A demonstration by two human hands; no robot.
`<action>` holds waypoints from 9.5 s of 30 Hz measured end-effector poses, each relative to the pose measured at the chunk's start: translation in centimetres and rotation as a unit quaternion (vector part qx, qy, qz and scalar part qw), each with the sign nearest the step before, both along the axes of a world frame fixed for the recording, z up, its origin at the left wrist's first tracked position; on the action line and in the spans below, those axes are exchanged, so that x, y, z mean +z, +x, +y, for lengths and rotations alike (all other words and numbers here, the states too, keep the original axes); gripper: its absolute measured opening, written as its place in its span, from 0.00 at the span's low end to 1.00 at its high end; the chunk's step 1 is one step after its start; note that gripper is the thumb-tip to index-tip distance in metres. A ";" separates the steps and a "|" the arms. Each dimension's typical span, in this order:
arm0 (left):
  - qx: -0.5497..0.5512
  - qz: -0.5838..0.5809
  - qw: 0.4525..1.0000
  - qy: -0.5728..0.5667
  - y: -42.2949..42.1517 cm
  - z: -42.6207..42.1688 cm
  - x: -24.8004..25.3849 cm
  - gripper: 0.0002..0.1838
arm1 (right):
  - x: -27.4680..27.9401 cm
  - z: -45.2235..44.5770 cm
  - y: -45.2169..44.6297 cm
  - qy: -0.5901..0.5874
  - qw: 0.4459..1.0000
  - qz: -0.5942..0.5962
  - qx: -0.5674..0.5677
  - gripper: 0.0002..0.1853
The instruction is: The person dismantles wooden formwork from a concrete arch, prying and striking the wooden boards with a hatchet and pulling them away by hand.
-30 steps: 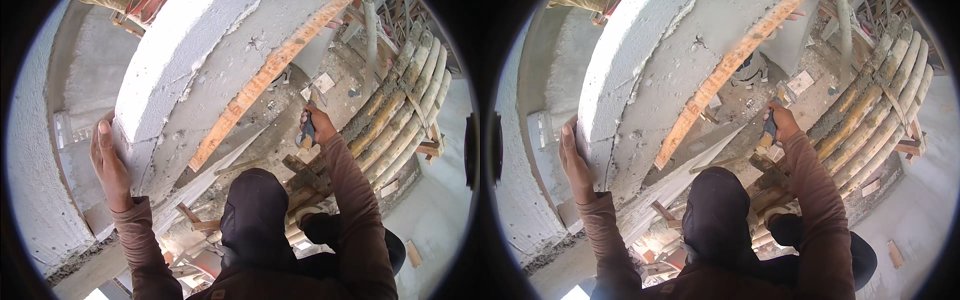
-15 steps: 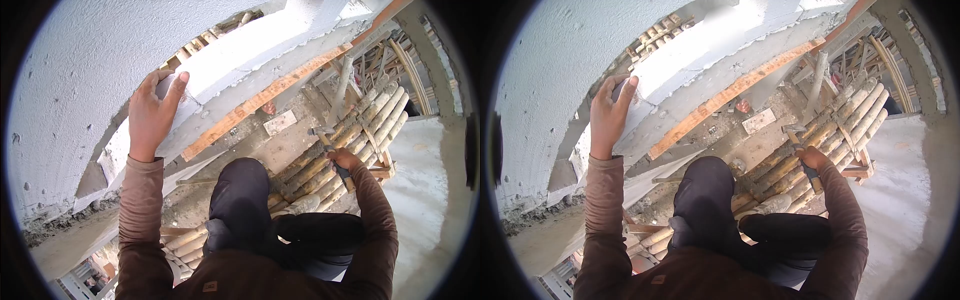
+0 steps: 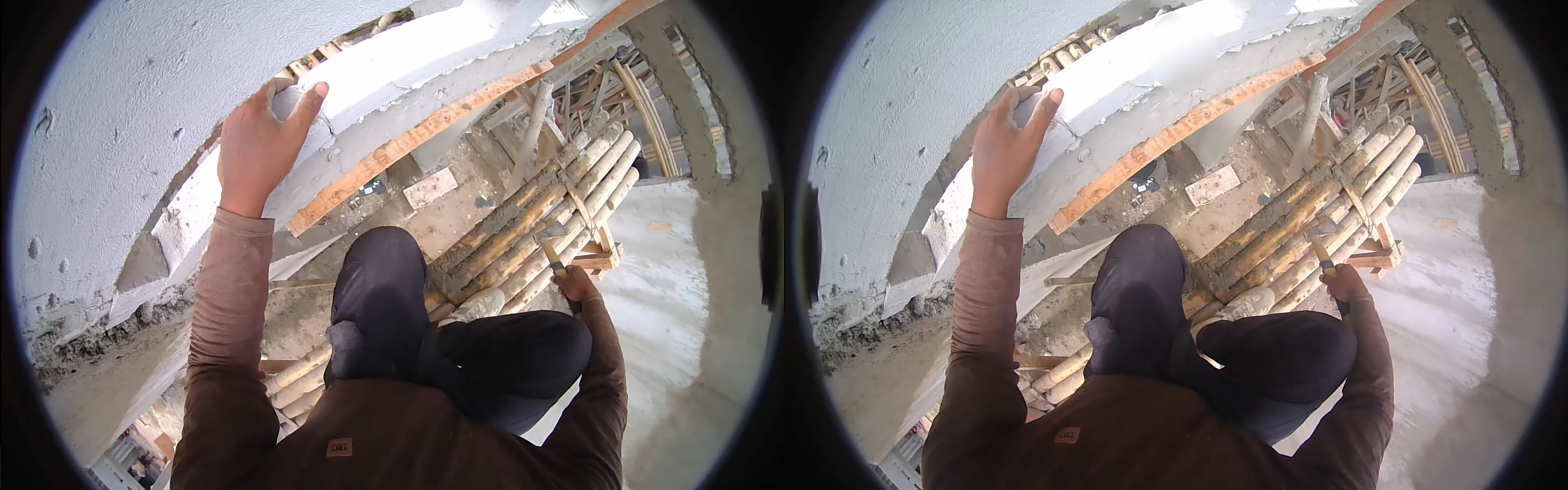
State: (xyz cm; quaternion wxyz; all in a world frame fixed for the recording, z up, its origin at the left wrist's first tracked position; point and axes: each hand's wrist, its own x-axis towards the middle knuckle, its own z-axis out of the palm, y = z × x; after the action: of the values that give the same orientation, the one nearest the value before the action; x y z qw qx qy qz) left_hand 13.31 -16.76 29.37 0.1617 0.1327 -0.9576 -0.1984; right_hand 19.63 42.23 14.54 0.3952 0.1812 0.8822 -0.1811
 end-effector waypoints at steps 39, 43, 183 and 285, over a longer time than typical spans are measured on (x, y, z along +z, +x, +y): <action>0.018 0.026 0.997 -0.076 -1.1 0.9 -0.5 0.30 | -16.6 -5.6 7.7 0.130 0.943 0.307 -0.012 0.24; 0.017 0.018 0.998 -0.052 -0.7 1.3 -0.3 0.29 | -12.5 -10.5 -1.5 -0.133 0.918 0.374 -0.029 0.23; 0.047 -0.063 0.995 -0.061 -2.0 0.3 -1.0 0.32 | -16.5 -46.0 -7.1 -0.767 0.561 0.005 -0.311 0.10; 0.181 0.100 0.536 0.818 17.2 -1.1 -27.0 0.25 | -13.8 -44.7 -8.9 -0.806 0.477 -0.141 -0.323 0.09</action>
State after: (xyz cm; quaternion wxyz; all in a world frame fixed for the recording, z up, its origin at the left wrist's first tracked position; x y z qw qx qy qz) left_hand 30.52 -17.84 2.33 0.1102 0.3569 -0.3105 -0.8741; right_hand 10.74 -2.51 0.77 0.3999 0.0780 0.1605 -0.8990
